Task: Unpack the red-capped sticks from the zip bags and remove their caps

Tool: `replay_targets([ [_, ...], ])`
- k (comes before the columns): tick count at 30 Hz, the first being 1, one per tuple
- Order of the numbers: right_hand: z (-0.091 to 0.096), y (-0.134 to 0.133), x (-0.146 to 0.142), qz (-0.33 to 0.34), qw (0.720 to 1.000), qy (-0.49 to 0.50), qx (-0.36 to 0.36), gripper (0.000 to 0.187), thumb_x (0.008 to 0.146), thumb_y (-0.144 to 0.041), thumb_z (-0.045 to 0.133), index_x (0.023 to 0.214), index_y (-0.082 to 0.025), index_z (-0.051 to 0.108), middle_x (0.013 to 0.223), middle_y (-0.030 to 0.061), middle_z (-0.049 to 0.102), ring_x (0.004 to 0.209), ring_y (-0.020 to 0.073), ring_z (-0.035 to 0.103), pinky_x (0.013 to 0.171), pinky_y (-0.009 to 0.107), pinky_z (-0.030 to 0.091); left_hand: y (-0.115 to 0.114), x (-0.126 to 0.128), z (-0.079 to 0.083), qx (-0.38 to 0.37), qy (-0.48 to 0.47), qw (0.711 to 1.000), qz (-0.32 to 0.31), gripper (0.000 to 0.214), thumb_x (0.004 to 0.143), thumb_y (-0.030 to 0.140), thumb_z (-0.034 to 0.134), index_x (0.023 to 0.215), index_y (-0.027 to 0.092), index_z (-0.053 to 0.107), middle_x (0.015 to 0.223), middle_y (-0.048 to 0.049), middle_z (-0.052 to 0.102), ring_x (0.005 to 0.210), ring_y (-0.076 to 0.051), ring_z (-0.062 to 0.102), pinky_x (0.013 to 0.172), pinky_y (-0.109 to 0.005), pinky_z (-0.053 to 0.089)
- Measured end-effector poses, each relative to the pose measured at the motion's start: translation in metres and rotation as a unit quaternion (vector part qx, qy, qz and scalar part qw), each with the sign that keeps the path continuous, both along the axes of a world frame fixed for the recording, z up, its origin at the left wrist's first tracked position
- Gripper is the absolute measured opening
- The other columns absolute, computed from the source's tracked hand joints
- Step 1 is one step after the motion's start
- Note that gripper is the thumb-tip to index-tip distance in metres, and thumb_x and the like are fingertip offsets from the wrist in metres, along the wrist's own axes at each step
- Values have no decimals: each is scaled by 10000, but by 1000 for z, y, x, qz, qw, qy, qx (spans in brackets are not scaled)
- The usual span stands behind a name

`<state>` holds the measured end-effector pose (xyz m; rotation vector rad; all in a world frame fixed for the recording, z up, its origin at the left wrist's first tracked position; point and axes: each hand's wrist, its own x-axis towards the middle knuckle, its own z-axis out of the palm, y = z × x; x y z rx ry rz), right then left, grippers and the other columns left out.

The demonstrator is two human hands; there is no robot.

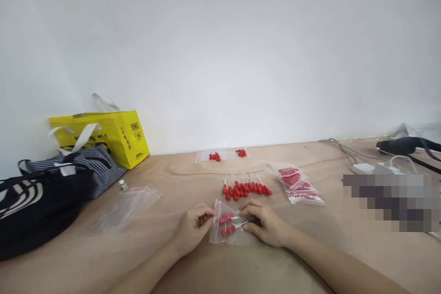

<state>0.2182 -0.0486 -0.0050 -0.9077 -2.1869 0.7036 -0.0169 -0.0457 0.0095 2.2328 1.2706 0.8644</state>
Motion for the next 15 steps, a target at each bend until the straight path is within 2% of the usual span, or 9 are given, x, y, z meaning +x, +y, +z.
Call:
replay_targets([
  [3, 1, -1, -2, 10, 1000, 2, -2, 211, 719, -141, 545, 922, -189, 578, 941, 55, 538, 877, 160, 520, 775, 296, 425, -10, 1, 5, 3, 28, 994, -107, 219, 795, 306, 461, 868, 211, 645, 805, -28, 632, 739, -138, 551, 684, -248, 432],
  [6, 0, -1, -3, 20, 1000, -2, -1, 224, 726, -157, 545, 946, -189, 579, 949, 58, 546, 881, 161, 521, 784, 299, 425, -11, 7, 12, 17, 61, 986, -151, 262, 800, 350, 481, 1018, 246, 585, 957, -23, 623, 847, -150, 533, 774, -274, 411],
  [10, -1, -1, -4, 25, 1000, -2, 2, 228, 735, -158, 538, 957, -187, 578, 973, 59, 545, 894, 156, 521, 801, 294, 420, -11, 14, 22, 20, 135, 977, -165, 294, 765, 349, 522, 1028, 218, 534, 963, -23, 593, 845, -156, 511, 776, -275, 403],
  [13, -2, -2, -5, 20, 1000, -5, 6, 207, 743, -162, 531, 942, -191, 581, 970, 57, 544, 901, 155, 515, 807, 289, 413, -14, 16, 26, 38, 230, 963, -139, 159, 774, 220, 455, 904, 168, 530, 905, -50, 565, 819, -164, 496, 749, -281, 406],
  [15, -2, -2, -6, 11, 1000, -9, 6, 194, 744, -172, 533, 931, -191, 583, 964, 56, 544, 895, 155, 513, 797, 286, 412, -15, 17, 27, 59, 293, 947, -120, 141, 758, 162, 420, 863, 158, 514, 900, -63, 547, 809, -174, 487, 729, -291, 406],
])
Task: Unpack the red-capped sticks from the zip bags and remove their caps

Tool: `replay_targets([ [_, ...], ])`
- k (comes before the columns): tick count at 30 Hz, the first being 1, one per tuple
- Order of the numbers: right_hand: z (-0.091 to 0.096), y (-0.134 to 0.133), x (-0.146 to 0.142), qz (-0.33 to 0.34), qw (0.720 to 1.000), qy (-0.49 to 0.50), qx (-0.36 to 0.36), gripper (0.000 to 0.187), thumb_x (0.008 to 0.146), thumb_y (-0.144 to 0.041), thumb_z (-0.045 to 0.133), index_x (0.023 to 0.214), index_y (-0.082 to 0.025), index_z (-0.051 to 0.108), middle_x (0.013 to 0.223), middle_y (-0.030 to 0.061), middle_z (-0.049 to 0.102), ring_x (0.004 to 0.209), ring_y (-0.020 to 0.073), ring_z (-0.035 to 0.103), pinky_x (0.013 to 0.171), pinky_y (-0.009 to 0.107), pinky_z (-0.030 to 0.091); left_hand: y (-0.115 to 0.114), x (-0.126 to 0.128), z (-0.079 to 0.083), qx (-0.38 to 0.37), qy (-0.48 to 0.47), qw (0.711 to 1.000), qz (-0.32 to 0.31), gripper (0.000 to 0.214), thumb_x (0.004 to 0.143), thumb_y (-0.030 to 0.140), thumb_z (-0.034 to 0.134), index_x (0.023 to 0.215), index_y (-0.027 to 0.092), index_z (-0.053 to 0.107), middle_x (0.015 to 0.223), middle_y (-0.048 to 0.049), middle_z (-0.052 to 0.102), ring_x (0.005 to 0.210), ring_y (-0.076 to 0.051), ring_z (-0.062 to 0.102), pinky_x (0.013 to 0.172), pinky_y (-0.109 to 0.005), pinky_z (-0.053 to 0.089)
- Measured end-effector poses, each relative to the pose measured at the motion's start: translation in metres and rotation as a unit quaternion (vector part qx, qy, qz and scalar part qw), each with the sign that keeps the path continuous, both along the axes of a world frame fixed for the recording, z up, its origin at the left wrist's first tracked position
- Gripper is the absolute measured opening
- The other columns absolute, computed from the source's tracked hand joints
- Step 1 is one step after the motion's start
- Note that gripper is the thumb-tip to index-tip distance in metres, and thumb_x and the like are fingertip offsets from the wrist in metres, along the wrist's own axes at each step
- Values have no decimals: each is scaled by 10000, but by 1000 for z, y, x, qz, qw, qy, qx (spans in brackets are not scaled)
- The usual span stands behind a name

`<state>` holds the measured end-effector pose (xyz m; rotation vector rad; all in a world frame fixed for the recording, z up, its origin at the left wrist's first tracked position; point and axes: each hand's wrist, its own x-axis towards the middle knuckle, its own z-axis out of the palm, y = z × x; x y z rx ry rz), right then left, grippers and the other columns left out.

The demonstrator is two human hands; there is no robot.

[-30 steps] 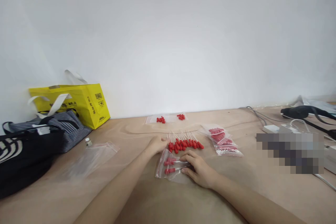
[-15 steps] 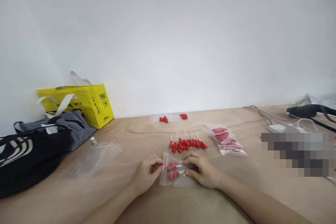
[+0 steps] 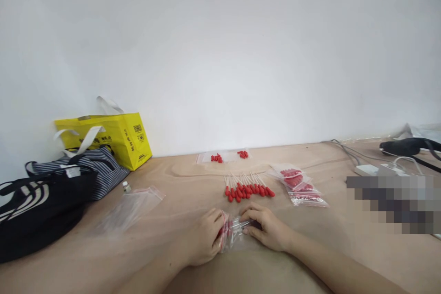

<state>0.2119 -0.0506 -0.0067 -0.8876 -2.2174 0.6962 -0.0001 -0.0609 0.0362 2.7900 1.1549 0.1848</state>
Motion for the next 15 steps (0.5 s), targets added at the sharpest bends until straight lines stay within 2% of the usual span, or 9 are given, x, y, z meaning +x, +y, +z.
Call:
replay_targets([
  [4, 1, 0, -3, -39, 999, -18, 8, 171, 732, -203, 559, 900, -185, 585, 918, 55, 551, 872, 169, 499, 767, 299, 402, 1, 2, -7, 69, 80, 994, -12, 157, 779, 181, 383, 874, 151, 505, 880, -76, 532, 794, -200, 469, 715, -330, 397],
  [6, 1, 0, -4, -62, 997, -30, 17, 160, 724, -221, 573, 880, -189, 587, 901, 51, 556, 868, 178, 491, 771, 318, 385, 1, 3, -10, 77, 88, 993, -3, 149, 791, 208, 381, 843, 145, 504, 848, -77, 525, 774, -203, 462, 695, -333, 394],
  [9, 0, 1, -4, -82, 996, -41, 19, 142, 722, -235, 578, 859, -197, 584, 906, 43, 556, 867, 179, 485, 777, 327, 364, 0, 4, -10, 38, 49, 997, 36, 129, 801, 233, 387, 808, 152, 487, 846, -64, 518, 769, -189, 461, 683, -311, 395],
  [11, -1, 2, -4, -91, 995, -47, 16, 137, 721, -241, 580, 852, -199, 579, 905, 38, 556, 858, 176, 484, 770, 322, 357, -2, 4, -7, 11, 24, 998, 51, 95, 792, 187, 383, 794, 160, 474, 848, -54, 523, 774, -179, 465, 688, -297, 396],
  [15, -2, 4, -3, -105, 993, -52, 9, 146, 709, -262, 596, 838, -200, 569, 894, 30, 563, 855, 177, 484, 766, 317, 347, -4, -2, -2, 3, -14, 999, 33, 105, 783, 150, 392, 835, 166, 482, 869, -55, 544, 799, -180, 477, 722, -297, 398],
])
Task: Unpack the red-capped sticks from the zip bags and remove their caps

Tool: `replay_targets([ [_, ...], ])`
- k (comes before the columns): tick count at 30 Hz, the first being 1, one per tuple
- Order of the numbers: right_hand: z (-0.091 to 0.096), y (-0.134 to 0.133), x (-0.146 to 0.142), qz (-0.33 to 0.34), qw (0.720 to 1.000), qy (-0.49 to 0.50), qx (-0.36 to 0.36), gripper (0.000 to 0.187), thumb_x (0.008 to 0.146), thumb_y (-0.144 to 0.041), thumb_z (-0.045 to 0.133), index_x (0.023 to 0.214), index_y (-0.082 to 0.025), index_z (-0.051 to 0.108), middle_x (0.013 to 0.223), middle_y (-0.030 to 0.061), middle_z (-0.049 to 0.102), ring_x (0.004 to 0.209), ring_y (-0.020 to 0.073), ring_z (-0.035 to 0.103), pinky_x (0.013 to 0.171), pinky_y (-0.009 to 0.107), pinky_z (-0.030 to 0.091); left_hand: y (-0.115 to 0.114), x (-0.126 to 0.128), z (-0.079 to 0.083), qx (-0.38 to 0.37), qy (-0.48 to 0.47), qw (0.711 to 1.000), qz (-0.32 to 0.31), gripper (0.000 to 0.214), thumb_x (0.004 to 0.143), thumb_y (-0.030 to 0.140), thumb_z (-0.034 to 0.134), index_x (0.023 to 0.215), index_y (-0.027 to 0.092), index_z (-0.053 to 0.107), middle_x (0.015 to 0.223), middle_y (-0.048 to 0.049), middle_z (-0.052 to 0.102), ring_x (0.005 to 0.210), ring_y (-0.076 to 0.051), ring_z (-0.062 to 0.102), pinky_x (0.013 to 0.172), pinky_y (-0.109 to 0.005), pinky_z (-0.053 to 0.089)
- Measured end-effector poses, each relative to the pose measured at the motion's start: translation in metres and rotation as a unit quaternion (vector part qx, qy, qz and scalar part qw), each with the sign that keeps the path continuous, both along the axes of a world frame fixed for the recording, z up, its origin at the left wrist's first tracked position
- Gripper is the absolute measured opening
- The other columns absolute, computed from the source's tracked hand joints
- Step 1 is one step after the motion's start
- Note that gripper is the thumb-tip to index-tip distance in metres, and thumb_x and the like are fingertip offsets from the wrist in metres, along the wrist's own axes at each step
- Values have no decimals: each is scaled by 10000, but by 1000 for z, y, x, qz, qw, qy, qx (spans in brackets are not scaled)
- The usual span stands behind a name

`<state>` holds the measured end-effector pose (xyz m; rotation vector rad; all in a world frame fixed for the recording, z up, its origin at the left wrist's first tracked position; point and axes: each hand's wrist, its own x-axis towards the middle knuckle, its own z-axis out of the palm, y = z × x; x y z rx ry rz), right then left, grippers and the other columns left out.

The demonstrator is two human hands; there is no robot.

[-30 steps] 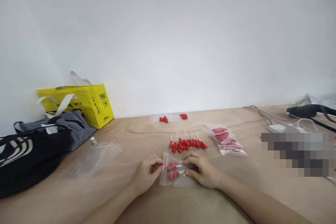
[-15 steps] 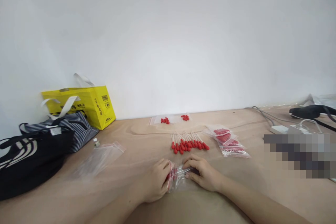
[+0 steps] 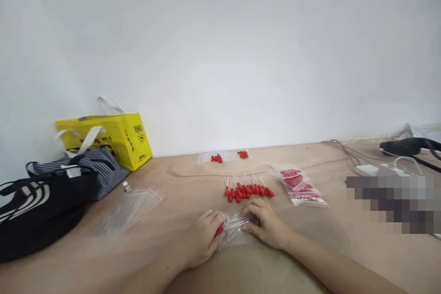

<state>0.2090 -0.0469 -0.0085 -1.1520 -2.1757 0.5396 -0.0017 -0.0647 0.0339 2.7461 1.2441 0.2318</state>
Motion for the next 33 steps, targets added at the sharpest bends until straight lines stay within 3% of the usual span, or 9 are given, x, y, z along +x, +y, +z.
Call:
replay_targets([
  [4, 0, 0, 1, 1, 1000, -2, -2, 141, 709, -262, 598, 834, -203, 570, 884, 22, 567, 851, 174, 487, 758, 312, 343, 2, -17, 6, -28, -43, 999, -17, 199, 842, 228, 340, 873, 177, 530, 907, -61, 564, 828, -179, 502, 764, -298, 397],
  [7, 1, 0, 1, 2, 1000, -3, -2, 129, 709, -258, 600, 823, -202, 575, 883, 19, 566, 848, 168, 487, 764, 311, 339, 4, -43, 13, -92, -96, 991, 9, 253, 851, 276, 340, 1011, 226, 529, 999, -38, 568, 909, -167, 512, 809, -275, 385],
  [10, 0, 0, 1, 5, 1000, -2, -3, 123, 711, -258, 599, 817, -200, 577, 889, 19, 567, 849, 164, 490, 771, 313, 337, 9, -72, 16, -174, -145, 969, 99, 269, 810, 369, 409, 996, 245, 559, 972, -8, 599, 876, -162, 537, 761, -251, 403],
  [13, -1, 1, 1, 8, 1000, -1, -1, 125, 717, -262, 594, 824, -200, 579, 891, 22, 569, 849, 165, 490, 768, 313, 338, 21, -86, 9, -197, -213, 936, 199, 356, 764, 451, 419, 969, 195, 561, 745, 7, 605, 636, -134, 542, 587, -222, 416],
  [16, -1, 1, 1, 6, 1000, -1, 4, 126, 719, -263, 591, 828, -199, 582, 884, 25, 569, 847, 169, 486, 761, 314, 341, 43, -73, -4, -138, -235, 922, 276, 343, 794, 406, 333, 887, 154, 547, 626, 24, 550, 515, -107, 498, 502, -199, 382],
  [19, -1, 0, 1, 7, 1000, 1, 7, 123, 723, -261, 587, 828, -197, 583, 891, 30, 568, 850, 172, 486, 755, 314, 343, 67, -43, -12, -94, -206, 917, 330, 310, 816, 323, 284, 814, 141, 536, 677, -11, 575, 544, -114, 525, 523, -205, 384],
  [23, -1, 0, 1, 12, 1000, 2, 6, 119, 720, -262, 592, 816, -193, 584, 887, 31, 569, 847, 174, 489, 753, 314, 343, 86, -4, -11, -60, -169, 923, 342, 162, 760, 239, 422, 828, 154, 542, 817, -65, 623, 756, -163, 574, 646, -228, 387],
  [26, -1, 0, 0, 9, 1000, 2, 8, 126, 711, -258, 604, 817, -192, 585, 880, 28, 566, 850, 173, 487, 759, 314, 339, 91, 17, -7, -56, -140, 930, 336, 92, 704, 219, 507, 759, 158, 548, 787, -74, 639, 763, -189, 583, 653, -244, 386],
  [33, 0, 1, 0, 7, 1000, -3, -1, 127, 712, -271, 601, 813, -196, 583, 877, 26, 568, 845, 174, 485, 762, 316, 338, 105, 38, -9, -132, -126, 929, 322, 270, 764, 333, 438, 579, 158, 530, 415, 8, 543, 371, -124, 525, 429, -203, 371],
])
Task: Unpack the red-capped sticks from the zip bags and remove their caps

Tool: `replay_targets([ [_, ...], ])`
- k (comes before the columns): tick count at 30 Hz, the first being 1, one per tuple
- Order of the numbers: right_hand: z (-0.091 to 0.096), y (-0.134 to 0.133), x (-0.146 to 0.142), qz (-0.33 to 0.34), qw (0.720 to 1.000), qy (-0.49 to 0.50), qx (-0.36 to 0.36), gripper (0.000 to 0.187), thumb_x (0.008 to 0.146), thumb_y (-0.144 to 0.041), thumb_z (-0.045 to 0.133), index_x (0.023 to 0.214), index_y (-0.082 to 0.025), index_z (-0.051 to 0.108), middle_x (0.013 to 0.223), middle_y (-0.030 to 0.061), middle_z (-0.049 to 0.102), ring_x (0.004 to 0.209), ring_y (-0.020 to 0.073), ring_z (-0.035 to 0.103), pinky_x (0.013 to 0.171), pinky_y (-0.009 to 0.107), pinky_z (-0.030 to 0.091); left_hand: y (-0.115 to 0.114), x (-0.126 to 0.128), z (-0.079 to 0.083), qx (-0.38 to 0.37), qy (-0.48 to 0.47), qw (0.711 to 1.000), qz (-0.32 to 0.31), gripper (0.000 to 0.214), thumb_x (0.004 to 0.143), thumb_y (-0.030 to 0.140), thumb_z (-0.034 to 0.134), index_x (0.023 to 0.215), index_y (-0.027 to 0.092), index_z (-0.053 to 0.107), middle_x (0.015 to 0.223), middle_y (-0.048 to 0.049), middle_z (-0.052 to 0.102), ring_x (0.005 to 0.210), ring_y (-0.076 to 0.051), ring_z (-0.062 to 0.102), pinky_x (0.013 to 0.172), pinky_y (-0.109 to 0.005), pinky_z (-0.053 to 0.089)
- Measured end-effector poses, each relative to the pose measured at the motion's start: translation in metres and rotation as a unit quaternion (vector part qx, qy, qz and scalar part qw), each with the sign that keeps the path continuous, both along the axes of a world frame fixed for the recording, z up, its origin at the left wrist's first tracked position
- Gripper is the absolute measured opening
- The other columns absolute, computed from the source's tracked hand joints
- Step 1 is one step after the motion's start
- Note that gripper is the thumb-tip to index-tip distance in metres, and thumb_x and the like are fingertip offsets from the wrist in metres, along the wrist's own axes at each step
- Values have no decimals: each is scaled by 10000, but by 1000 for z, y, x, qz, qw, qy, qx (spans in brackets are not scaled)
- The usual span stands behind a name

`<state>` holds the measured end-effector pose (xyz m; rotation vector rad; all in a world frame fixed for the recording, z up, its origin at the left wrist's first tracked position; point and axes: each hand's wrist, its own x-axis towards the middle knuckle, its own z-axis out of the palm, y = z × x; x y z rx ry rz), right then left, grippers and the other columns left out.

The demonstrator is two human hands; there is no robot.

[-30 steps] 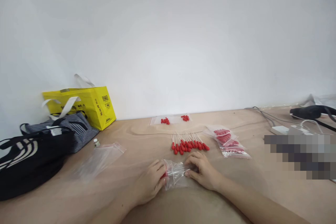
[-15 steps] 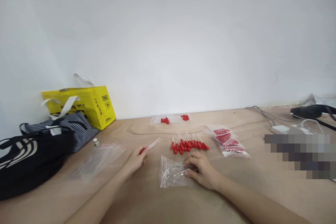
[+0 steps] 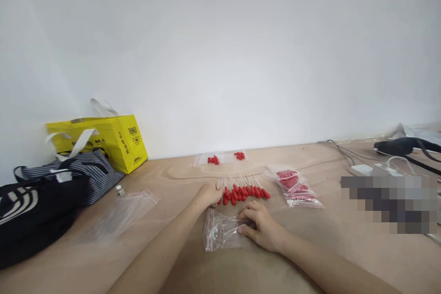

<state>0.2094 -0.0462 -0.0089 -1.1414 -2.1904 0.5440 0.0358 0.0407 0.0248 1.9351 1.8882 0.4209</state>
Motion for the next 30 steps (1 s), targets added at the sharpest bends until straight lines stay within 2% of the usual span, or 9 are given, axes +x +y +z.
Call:
replay_targets([
  [4, 1, 0, 1, 1, 1000, 0, -1, 136, 713, -276, 600, 823, -198, 585, 888, 24, 566, 859, 175, 482, 767, 318, 336, 3, -12, 0, 14, -16, 1000, -1, 347, 815, 272, 339, 561, 147, 540, 421, -5, 555, 405, -111, 543, 450, -185, 373],
  [8, 2, 0, 0, 6, 1000, 2, -2, 129, 718, -273, 595, 821, -197, 587, 883, 25, 572, 851, 172, 486, 769, 320, 337, -3, -25, 1, 89, -26, 996, -12, 231, 756, 225, 437, 578, 154, 565, 604, -27, 637, 631, -134, 590, 571, -191, 384],
  [13, 2, 0, 0, 9, 1000, 7, 5, 127, 717, -264, 596, 824, -197, 587, 883, 30, 573, 850, 176, 490, 760, 321, 347, -11, -29, -6, 133, -73, 988, -35, 271, 766, 274, 425, 568, 161, 572, 563, -15, 616, 589, -144, 578, 588, -217, 400],
  [16, 2, 0, 1, 14, 1000, 4, 10, 127, 728, -271, 586, 834, -201, 589, 887, 33, 575, 855, 177, 492, 767, 325, 350, -22, -37, -13, 184, -110, 977, -8, 280, 797, 320, 368, 723, 164, 588, 713, -41, 643, 707, -166, 590, 648, -241, 423],
  [19, 2, -1, 1, 38, 999, -8, 23, 132, 743, -257, 568, 862, -205, 592, 902, 34, 580, 868, 175, 491, 779, 326, 351, -47, -52, -16, 230, -135, 964, 6, 344, 823, 357, 301, 801, 159, 580, 806, -63, 633, 791, -178, 577, 707, -265, 437],
  [20, 3, -1, 1, 49, 998, -13, 30, 143, 749, -254, 559, 880, -209, 593, 914, 35, 580, 875, 175, 491, 783, 326, 351, -57, -57, -16, 242, -137, 960, -11, 343, 820, 370, 313, 807, 161, 585, 814, -63, 630, 807, -181, 572, 730, -272, 438],
  [25, 6, -6, 2, 36, 994, -4, 102, 291, 794, -268, 497, 1080, -229, 530, 1056, 68, 543, 972, 194, 463, 840, 360, 325, -103, -72, -16, 254, -98, 932, -240, 285, 822, 345, 378, 971, 236, 596, 1046, -57, 592, 1028, -197, 497, 902, -333, 385],
  [28, 9, -9, 4, 16, 994, 0, 108, 304, 795, -331, 491, 1078, -229, 540, 1043, 77, 547, 968, 199, 465, 846, 370, 320, -111, -73, -14, 217, -62, 920, -320, 357, 826, 369, 357, 1128, 272, 521, 1233, -48, 483, 1170, -217, 380, 976, -397, 307],
  [30, 12, -10, 6, 55, 995, -34, 77, 353, 745, -418, 543, 1056, -252, 563, 1033, 66, 554, 958, 210, 472, 844, 378, 319, -111, -74, -10, 171, -36, 913, -368, 410, 812, 436, 363, 1189, 308, 463, 1290, -24, 429, 1199, -229, 346, 1001, -435, 253],
])
